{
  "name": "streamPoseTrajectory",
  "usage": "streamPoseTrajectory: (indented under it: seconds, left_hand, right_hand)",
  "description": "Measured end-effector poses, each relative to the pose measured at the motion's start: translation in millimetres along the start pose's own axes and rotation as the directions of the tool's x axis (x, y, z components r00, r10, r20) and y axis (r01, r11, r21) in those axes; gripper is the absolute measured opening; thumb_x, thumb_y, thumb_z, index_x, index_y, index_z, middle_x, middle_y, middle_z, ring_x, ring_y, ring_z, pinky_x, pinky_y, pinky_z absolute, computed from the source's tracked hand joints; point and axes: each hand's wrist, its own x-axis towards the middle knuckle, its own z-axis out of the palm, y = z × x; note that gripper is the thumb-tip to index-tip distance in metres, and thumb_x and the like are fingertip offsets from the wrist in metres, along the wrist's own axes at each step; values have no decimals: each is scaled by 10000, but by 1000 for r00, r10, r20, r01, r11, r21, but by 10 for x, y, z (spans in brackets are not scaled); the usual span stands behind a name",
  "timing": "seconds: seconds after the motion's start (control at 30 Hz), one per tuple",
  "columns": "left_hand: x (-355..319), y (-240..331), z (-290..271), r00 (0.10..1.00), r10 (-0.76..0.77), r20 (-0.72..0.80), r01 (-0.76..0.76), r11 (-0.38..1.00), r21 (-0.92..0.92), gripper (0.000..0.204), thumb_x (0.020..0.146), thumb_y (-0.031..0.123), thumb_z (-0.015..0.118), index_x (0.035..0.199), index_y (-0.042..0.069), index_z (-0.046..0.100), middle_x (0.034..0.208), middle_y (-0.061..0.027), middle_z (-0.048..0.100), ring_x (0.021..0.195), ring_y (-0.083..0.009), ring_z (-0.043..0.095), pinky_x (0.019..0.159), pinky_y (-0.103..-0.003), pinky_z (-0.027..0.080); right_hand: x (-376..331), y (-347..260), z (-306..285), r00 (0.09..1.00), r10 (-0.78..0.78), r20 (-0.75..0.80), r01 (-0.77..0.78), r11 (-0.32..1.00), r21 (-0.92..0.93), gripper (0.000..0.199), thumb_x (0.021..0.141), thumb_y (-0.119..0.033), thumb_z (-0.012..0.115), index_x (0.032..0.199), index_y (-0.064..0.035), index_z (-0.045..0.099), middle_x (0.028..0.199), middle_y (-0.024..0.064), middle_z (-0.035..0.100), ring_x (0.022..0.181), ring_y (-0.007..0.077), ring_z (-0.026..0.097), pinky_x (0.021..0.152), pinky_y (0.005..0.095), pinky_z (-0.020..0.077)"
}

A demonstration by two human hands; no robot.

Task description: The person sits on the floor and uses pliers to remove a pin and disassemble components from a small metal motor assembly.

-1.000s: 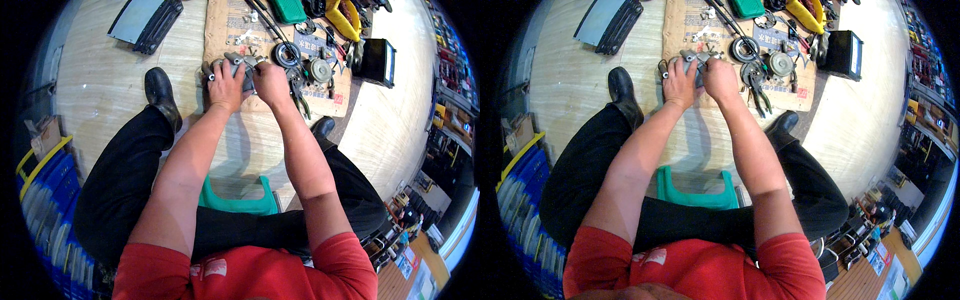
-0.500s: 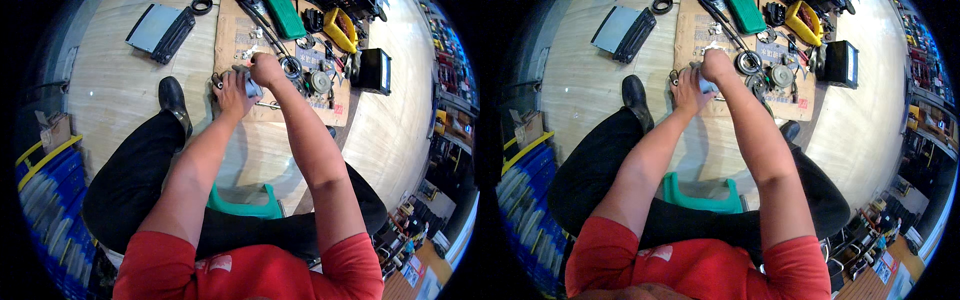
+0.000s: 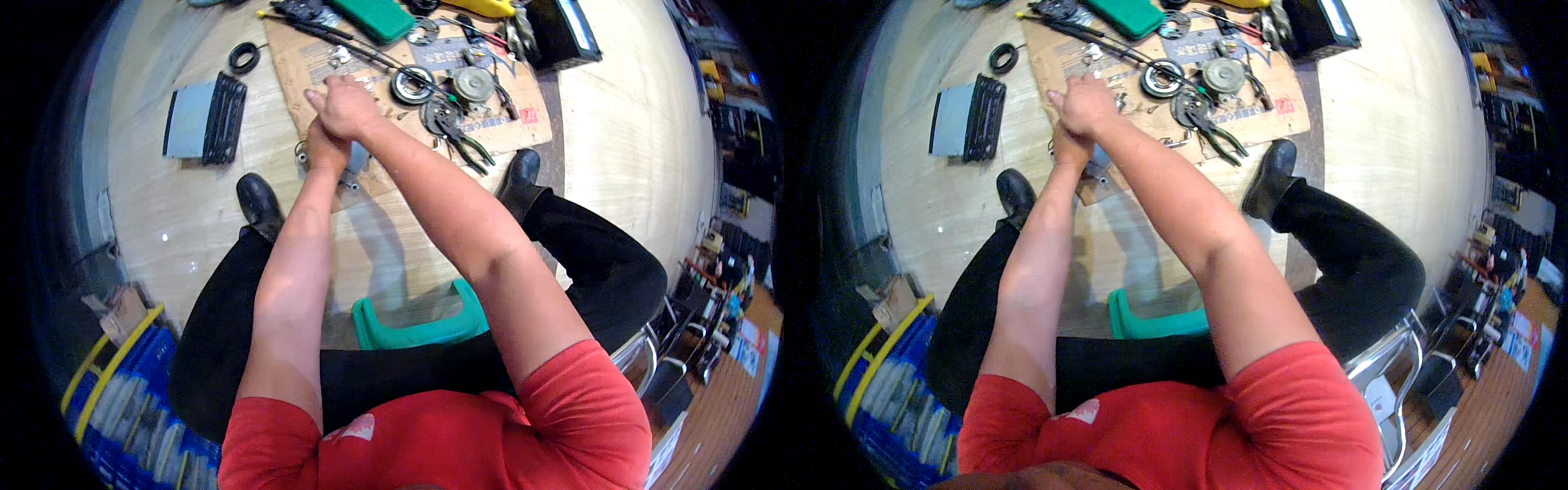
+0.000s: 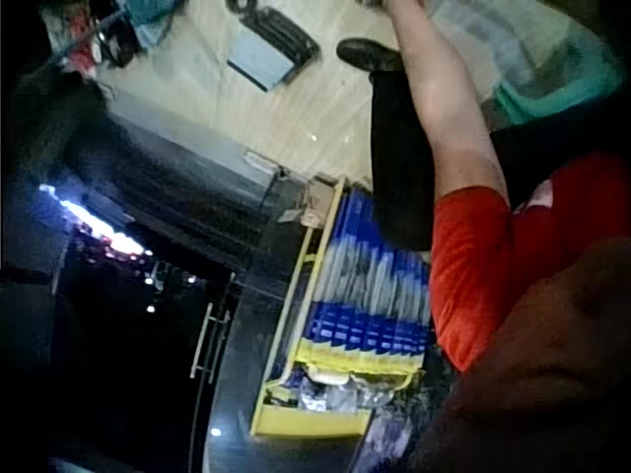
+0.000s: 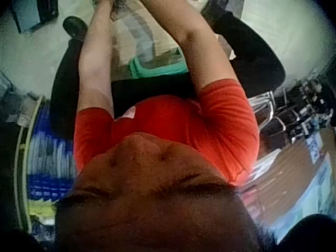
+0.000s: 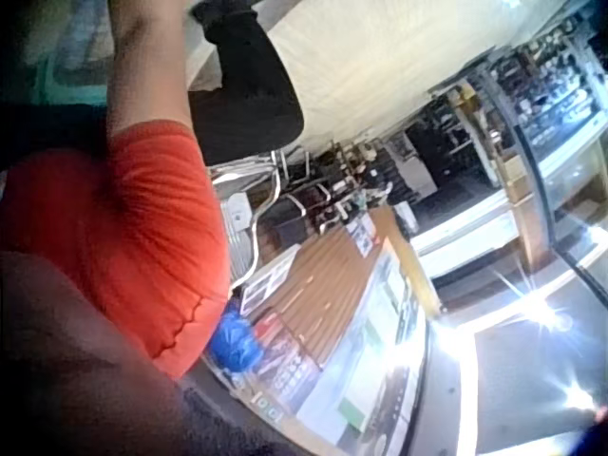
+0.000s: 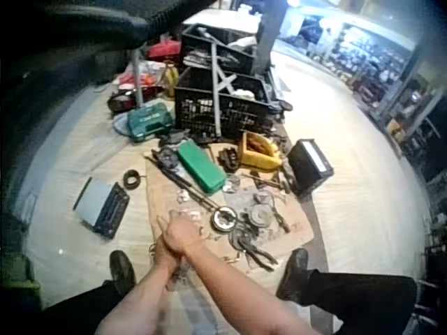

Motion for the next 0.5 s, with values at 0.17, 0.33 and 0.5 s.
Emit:
streamPoseTrajectory:
  seconds: [0.17, 0.33, 0.5]
  left_hand:
    - [139, 114, -252, 997, 70, 11, -71, 975, 213, 278, 931, 283, 588, 930, 24, 689, 864, -243, 679, 844, -437, 654, 743, -502, 513]
    - [225, 113, -301, 990, 126, 60, -137, 963, 231, 348, 938, 309, 617, 881, -25, 695, 813, -264, 670, 810, -430, 666, 725, -487, 519]
    - [201, 84, -318, 985, 155, 82, -171, 950, 261, 328, 931, 281, 635, 893, -39, 695, 834, -263, 675, 810, -410, 676, 721, -462, 524]
  right_hand:
    - [-81, 449, -108, 908, 27, -418, 150, 911, 385, 496, 903, -371, 611, 1159, 54, 590, 1167, 279, 589, 1150, 432, 527, 1007, 470, 419]
    - [-999, 2186, -95, 778, 513, -364, -616, 736, -281, 497, 840, -174, 647, 1297, -36, 511, 1231, 212, 571, 1243, 385, 487, 985, 531, 426]
    - [-1498, 2787, -10, 845, 526, -92, -511, 745, -428, 458, 850, -175, 615, 1257, -14, 480, 1237, 194, 525, 1142, 371, 542, 926, 494, 488]
